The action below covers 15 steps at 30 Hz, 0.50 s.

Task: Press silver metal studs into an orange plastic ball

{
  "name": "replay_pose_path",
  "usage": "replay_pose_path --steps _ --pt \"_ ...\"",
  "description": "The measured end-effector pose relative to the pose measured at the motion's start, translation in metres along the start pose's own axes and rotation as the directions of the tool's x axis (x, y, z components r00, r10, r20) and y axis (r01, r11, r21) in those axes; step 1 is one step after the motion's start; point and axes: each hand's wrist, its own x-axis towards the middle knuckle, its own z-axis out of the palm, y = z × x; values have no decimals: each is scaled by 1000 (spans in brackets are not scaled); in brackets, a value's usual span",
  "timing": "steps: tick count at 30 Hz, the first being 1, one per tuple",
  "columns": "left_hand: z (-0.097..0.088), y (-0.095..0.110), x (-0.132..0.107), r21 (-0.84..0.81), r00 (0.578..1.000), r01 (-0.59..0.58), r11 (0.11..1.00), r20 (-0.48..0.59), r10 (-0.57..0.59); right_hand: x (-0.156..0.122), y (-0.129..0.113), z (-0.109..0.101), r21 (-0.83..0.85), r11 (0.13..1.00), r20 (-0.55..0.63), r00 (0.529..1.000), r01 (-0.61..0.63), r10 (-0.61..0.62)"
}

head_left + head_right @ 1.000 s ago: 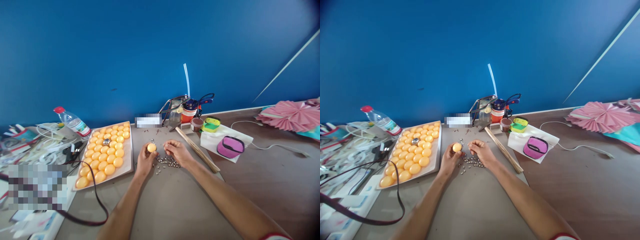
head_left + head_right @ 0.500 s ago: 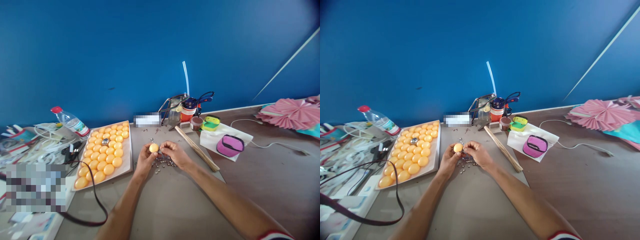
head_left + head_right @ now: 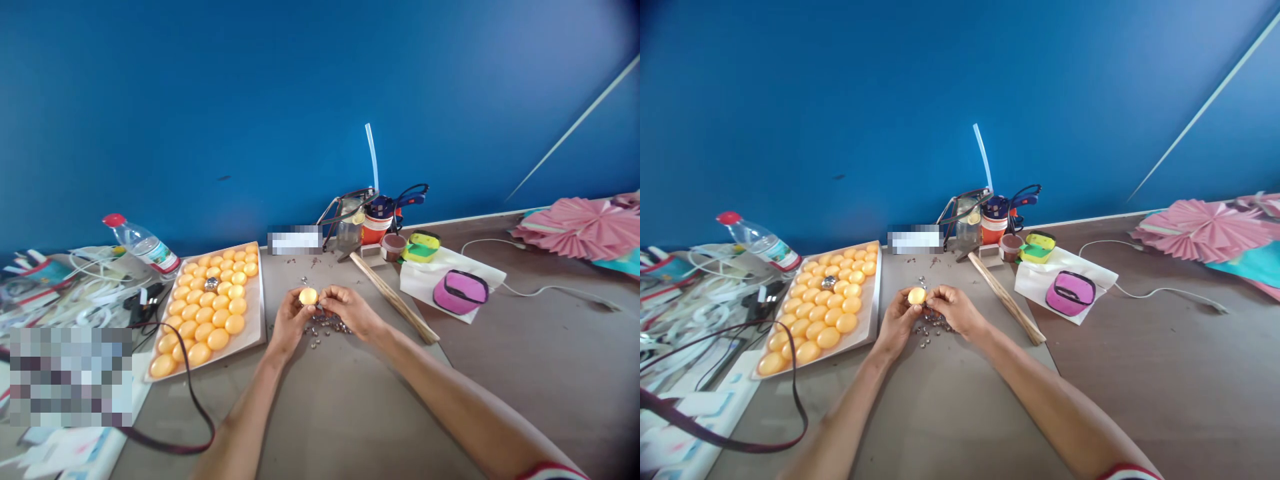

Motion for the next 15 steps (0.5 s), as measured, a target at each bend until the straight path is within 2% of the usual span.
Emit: replay_pose_path --steps 15 --pt "4 2 -2 47 999 -37 998 -19 38 2 7 2 18 1000 -41 999 -13 14"
